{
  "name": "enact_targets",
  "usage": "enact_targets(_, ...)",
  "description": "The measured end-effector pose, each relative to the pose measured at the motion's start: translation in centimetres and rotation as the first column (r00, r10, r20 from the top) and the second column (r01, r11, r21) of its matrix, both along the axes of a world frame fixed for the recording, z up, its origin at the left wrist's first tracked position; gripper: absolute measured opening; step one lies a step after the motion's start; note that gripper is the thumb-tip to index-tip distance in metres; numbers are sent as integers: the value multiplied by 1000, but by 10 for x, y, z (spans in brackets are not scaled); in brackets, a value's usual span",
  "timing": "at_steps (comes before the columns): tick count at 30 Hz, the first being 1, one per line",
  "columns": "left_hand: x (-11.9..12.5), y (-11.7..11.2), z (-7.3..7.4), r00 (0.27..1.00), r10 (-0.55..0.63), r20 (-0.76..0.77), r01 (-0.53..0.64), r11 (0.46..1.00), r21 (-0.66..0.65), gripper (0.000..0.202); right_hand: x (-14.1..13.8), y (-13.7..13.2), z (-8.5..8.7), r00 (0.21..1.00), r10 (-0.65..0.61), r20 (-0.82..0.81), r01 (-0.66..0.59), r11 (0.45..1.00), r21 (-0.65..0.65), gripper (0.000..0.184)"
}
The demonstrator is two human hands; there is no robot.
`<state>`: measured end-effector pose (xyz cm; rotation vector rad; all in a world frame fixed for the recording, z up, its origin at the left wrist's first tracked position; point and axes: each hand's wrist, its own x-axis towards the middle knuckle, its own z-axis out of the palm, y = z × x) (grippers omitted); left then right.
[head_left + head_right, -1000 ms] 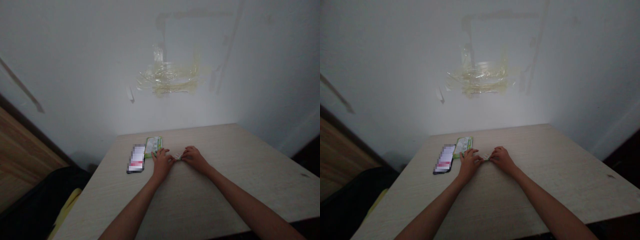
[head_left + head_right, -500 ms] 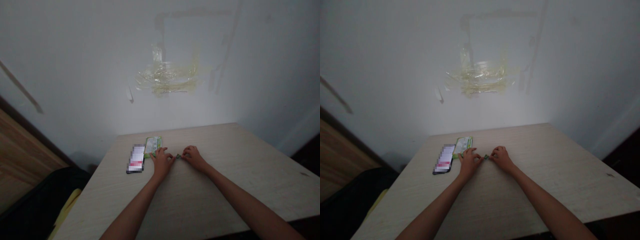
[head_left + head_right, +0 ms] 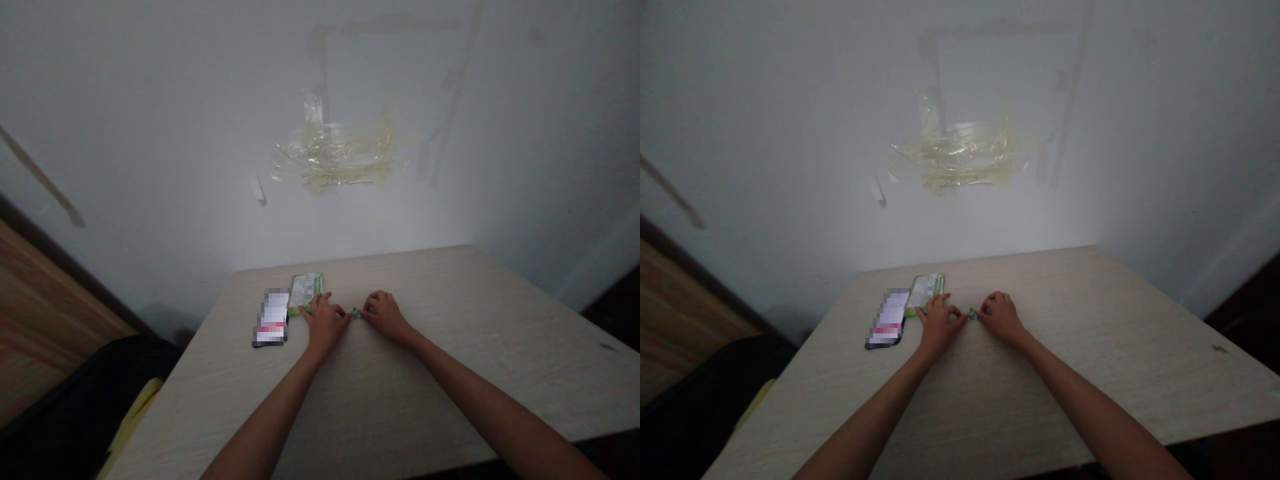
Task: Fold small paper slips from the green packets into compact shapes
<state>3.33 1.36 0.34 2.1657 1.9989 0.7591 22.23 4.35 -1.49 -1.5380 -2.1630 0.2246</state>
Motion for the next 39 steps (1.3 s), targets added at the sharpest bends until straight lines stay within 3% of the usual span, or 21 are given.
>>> enact_targets(7,0,-1,1,1000,-11,-16,11,1000,6,17,-3,-5,1,999,-30,-26,30,999,12,21)
enact_targets(11,-2,-2,0,997,-83,6,82,995,56,15,0,-8,2,995,42,-86,-38,998,49,30)
enact_targets(15,-2,-3,-1,992,-128,-7,129,991,46,10,3,-8,1,991,79,-105,-74,996,56,20)
enact_targets(25,-3,-4,-1,991,-132,-19,133,991,34,14,11,1,-10,987,126,-103,-118,990,79,15)
enact_targets(39,-5,-4,-1,988,-154,7,154,988,-4,17,14,-4,-6,972,195,-134,-177,975,134,14)
